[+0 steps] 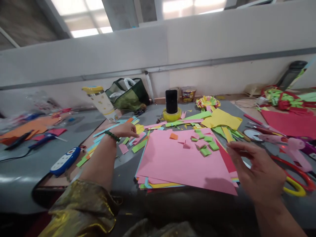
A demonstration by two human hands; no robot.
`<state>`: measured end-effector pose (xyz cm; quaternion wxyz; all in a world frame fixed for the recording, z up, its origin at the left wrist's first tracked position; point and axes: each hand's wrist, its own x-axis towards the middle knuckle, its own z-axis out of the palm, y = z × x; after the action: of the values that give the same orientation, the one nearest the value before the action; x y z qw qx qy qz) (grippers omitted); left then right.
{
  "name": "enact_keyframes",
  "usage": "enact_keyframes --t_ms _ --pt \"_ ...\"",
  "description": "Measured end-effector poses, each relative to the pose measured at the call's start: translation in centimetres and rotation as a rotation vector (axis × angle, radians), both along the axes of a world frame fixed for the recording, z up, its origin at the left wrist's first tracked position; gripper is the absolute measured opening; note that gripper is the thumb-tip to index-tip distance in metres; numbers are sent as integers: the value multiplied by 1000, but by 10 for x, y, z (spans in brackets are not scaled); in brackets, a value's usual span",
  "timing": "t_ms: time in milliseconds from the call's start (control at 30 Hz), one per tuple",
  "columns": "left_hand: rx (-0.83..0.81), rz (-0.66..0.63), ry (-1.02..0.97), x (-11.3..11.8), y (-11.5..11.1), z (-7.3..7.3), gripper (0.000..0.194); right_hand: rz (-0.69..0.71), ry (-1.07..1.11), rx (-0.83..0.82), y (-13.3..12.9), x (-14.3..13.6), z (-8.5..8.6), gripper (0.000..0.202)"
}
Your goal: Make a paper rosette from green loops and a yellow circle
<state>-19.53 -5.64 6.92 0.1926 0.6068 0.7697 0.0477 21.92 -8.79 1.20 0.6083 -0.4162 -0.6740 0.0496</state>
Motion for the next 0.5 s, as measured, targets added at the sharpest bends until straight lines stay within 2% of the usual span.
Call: enact_keyframes --t_ms 133,267,333,500 --pt "-69 -25 47 10 6 -11 26 -94 18 -25 0 0 -3 8" --pt "-125 -77 68 16 8 -11 22 -28 -62 147 -3 2 4 6" --pt "-118 -97 73 18 8 -8 18 34 -80 173 -4 3 8 10" --pt "-61 -87 55 21 7 -1 13 166 132 -37 -2 4 9 5"
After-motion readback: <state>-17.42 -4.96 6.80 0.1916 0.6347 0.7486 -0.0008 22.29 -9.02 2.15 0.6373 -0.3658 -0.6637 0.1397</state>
